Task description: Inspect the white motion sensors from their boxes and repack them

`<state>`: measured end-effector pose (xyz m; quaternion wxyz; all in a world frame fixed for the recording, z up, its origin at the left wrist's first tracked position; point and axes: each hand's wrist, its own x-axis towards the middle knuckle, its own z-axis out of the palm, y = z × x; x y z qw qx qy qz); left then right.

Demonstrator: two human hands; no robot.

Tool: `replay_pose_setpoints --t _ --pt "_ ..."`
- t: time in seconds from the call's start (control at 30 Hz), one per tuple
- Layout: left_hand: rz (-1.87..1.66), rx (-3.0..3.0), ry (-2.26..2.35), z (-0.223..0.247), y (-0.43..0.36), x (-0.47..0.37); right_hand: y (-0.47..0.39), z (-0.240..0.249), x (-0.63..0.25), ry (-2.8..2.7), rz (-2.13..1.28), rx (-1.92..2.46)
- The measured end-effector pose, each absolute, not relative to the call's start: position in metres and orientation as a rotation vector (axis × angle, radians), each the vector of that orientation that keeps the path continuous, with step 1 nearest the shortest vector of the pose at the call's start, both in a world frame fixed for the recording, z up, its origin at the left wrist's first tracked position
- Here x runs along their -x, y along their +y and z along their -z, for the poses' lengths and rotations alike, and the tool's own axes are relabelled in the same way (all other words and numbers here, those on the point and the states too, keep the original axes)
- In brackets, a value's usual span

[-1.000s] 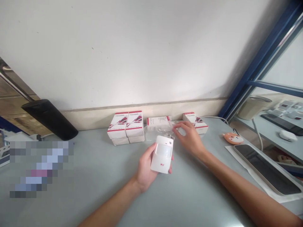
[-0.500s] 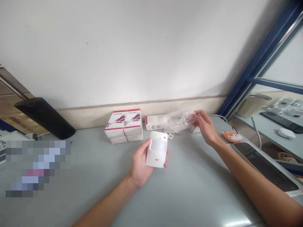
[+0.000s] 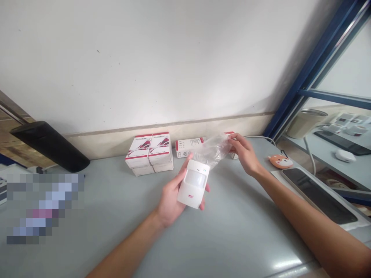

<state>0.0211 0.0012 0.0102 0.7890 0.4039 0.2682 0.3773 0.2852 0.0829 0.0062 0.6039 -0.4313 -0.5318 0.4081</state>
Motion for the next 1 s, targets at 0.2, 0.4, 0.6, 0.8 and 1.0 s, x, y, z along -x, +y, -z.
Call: replay_pose_setpoints --t 0.2,0.4,0.6,0.8,1.0 --pt "-0.7 -0.946 0.534 -0.01 0.0 -0.019 0.084 -0.007 -0.284 -1.178 -1.017 0.958" --pt "-0.714 -1.064 0.632 -0.009 -0.003 -0.022 0.085 -0.011 -0.287 -1.059 -1.132 0.921" --pt "-0.71 -1.156 0.734 -0.011 -0.005 -0.023 0.083 -0.018 -0.289 -0.963 -1.168 0.867" --pt "-0.753 -1.115 0.734 -0.009 -0.006 -0.024 0.079 -0.019 -0.284 -1.068 -1.147 0.904" --pt "-0.776 -1.171 0.767 -0.007 -0.006 -0.024 0.078 -0.017 -0.282 -1.115 -1.095 0.949"
